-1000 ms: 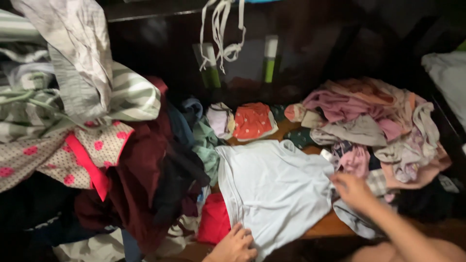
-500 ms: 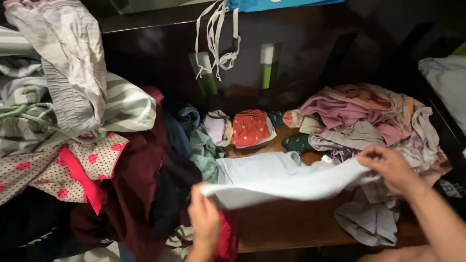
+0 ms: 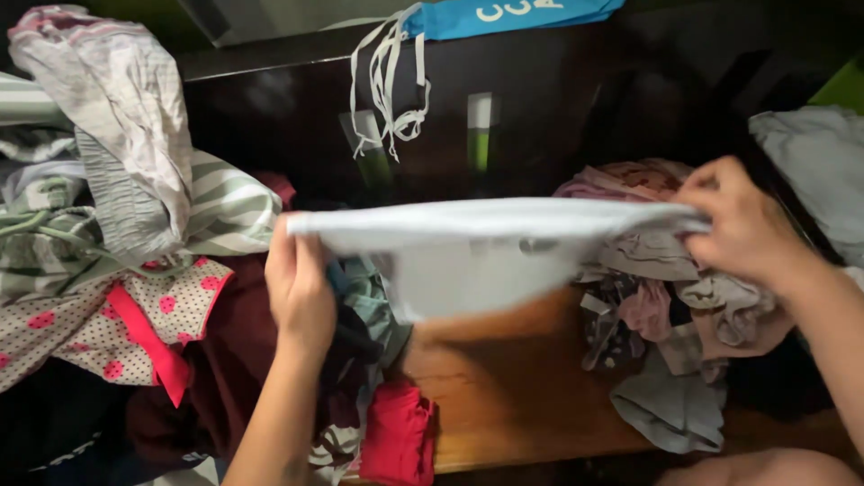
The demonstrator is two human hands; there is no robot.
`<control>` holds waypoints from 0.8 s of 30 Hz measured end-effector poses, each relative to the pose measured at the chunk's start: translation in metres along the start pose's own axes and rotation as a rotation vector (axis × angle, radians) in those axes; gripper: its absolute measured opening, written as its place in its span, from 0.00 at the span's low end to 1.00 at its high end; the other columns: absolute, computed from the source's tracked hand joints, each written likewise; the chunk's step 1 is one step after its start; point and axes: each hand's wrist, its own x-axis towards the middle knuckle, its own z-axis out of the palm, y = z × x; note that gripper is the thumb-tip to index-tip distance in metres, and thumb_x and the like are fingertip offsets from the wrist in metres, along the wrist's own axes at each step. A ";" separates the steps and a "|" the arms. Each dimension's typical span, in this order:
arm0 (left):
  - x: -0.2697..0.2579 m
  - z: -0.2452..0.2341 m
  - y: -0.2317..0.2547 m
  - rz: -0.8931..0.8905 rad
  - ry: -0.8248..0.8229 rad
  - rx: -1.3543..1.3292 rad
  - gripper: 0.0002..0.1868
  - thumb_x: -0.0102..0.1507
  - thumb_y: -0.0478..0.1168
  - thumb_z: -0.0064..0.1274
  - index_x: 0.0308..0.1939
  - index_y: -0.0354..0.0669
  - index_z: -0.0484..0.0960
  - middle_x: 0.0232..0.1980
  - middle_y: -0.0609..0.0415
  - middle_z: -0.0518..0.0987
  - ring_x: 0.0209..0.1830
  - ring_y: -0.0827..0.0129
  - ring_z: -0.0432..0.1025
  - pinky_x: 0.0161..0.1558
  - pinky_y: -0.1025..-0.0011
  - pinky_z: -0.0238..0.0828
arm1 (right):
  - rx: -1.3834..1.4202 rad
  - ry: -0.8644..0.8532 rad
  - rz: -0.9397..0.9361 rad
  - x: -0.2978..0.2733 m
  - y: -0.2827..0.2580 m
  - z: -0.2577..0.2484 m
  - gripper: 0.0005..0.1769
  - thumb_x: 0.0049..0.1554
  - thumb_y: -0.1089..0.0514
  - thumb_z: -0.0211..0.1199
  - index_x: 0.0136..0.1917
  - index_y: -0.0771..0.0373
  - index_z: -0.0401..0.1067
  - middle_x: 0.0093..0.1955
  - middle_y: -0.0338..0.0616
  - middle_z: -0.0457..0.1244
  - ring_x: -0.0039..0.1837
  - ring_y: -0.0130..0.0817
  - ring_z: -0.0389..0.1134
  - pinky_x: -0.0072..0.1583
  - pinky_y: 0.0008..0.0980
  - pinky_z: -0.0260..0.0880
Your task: Folding and sorting clean undergarments.
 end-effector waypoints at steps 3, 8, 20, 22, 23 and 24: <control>-0.050 -0.029 -0.006 -0.040 -0.204 0.050 0.06 0.69 0.31 0.40 0.40 0.38 0.74 0.34 0.59 0.71 0.36 0.76 0.64 0.41 0.76 0.63 | 0.071 -0.038 -0.020 -0.045 0.014 0.042 0.23 0.40 0.63 0.66 0.52 0.59 0.78 0.57 0.46 0.64 0.55 0.42 0.70 0.55 0.39 0.73; -0.187 -0.081 -0.116 -0.316 -0.510 0.275 0.07 0.62 0.32 0.47 0.41 0.36 0.80 0.27 0.48 0.75 0.28 0.71 0.70 0.34 0.69 0.73 | 0.310 -0.324 0.000 -0.130 0.022 0.119 0.23 0.39 0.66 0.64 0.50 0.56 0.81 0.50 0.40 0.69 0.53 0.37 0.73 0.54 0.33 0.73; -0.193 -0.039 -0.178 -0.931 -0.154 -0.184 0.21 0.68 0.48 0.49 0.55 0.36 0.83 0.47 0.48 0.84 0.47 0.62 0.77 0.49 0.64 0.73 | 1.457 -0.362 1.135 -0.181 0.091 0.233 0.13 0.57 0.67 0.55 0.54 0.64 0.75 0.40 0.39 0.63 0.37 0.27 0.61 0.39 0.34 0.67; -0.183 -0.028 -0.169 -1.302 -0.072 -0.234 0.23 0.67 0.52 0.48 0.58 0.40 0.79 0.52 0.52 0.82 0.51 0.61 0.76 0.51 0.61 0.73 | 1.338 -0.531 1.182 -0.189 0.100 0.250 0.07 0.57 0.65 0.63 0.49 0.66 0.68 0.38 0.41 0.61 0.37 0.32 0.64 0.37 0.38 0.70; -0.190 -0.031 -0.188 -1.300 -0.072 -0.235 0.23 0.67 0.52 0.48 0.58 0.40 0.79 0.52 0.52 0.82 0.51 0.61 0.76 0.51 0.61 0.73 | 1.338 -0.530 1.180 -0.177 0.078 0.230 0.07 0.57 0.65 0.63 0.49 0.66 0.68 0.38 0.41 0.61 0.37 0.32 0.64 0.37 0.38 0.70; -0.199 -0.034 -0.208 -1.267 -0.141 -0.168 0.24 0.67 0.53 0.49 0.58 0.39 0.80 0.53 0.52 0.83 0.52 0.61 0.76 0.53 0.62 0.72 | 1.302 -0.538 1.220 -0.170 0.056 0.209 0.09 0.57 0.59 0.64 0.50 0.62 0.69 0.39 0.38 0.61 0.37 0.31 0.65 0.37 0.36 0.70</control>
